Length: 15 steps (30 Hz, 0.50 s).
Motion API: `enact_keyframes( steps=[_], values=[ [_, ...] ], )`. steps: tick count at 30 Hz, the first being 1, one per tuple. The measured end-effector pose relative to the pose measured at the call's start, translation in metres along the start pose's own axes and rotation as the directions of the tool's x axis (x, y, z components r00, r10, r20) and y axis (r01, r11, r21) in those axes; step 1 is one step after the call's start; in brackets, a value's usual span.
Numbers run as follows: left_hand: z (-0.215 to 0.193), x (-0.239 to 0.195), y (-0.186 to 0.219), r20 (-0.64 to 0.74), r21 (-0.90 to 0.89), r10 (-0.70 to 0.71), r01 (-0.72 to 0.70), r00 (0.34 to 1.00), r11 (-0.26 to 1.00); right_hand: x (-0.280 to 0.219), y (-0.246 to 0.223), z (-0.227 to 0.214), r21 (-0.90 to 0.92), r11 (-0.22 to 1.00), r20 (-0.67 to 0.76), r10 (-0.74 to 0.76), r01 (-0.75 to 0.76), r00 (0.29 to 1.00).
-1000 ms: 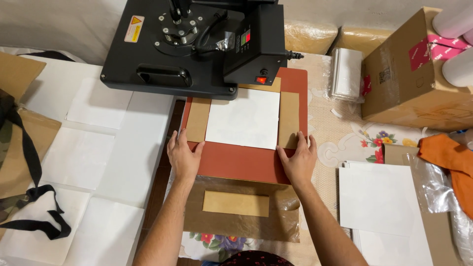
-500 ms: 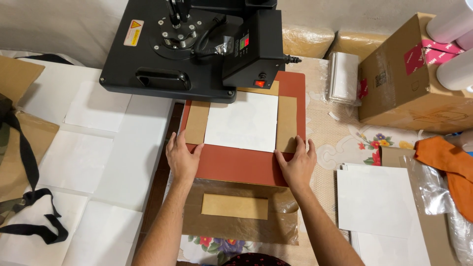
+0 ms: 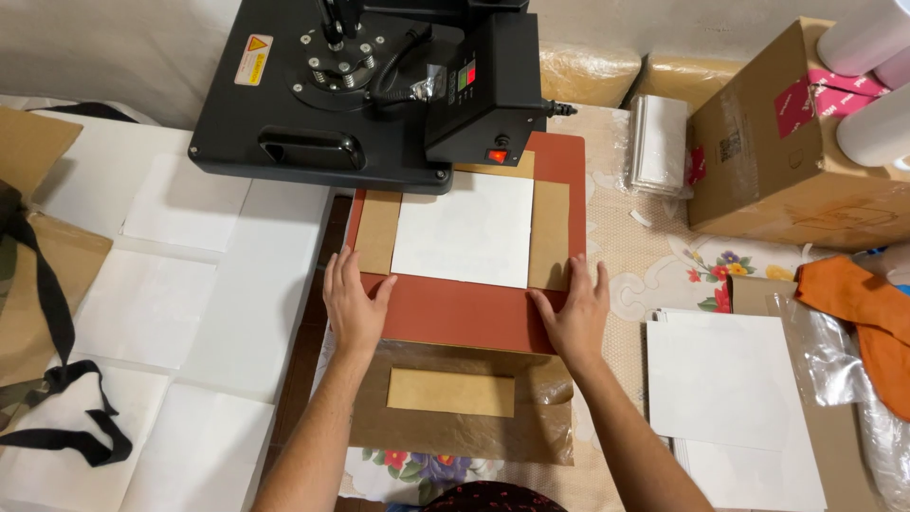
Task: Aligning a ceramic tile on a heat press, covering it with a protective sheet, and engaging the press lever for sublimation.
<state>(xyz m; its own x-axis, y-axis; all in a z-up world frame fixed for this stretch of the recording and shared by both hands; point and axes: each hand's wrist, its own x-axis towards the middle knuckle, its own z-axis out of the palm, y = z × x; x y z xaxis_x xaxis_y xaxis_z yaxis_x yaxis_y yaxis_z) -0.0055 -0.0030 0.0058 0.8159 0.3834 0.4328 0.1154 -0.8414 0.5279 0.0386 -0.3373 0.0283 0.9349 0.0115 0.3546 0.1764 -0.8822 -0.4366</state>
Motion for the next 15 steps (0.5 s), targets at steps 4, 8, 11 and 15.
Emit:
enact_keyframes(
  steps=[4,8,11,15],
  values=[
    [-0.013,-0.049,0.0,-0.052,-0.042,0.133,-0.136,0.99,0.99,-0.03,0.005,-0.013,0.106,0.976,-0.139,-0.173,0.188,0.975],
    [-0.039,-0.105,0.007,0.117,-0.072,0.068,-0.06,0.991,0.996,-0.099,0.002,-0.023,0.277,0.901,-0.059,-0.331,0.334,0.942],
    [-0.04,-0.144,-0.006,0.087,-0.056,-0.059,0.064,0.994,0.996,-0.145,0.018,-0.009,0.305,0.934,0.417,0.045,-0.186,0.908],
    [-0.032,-0.165,-0.013,0.218,-0.105,-0.181,0.207,0.959,0.973,-0.155,0.021,0.005,0.139,0.769,0.708,0.364,-0.624,0.605]
  ],
)
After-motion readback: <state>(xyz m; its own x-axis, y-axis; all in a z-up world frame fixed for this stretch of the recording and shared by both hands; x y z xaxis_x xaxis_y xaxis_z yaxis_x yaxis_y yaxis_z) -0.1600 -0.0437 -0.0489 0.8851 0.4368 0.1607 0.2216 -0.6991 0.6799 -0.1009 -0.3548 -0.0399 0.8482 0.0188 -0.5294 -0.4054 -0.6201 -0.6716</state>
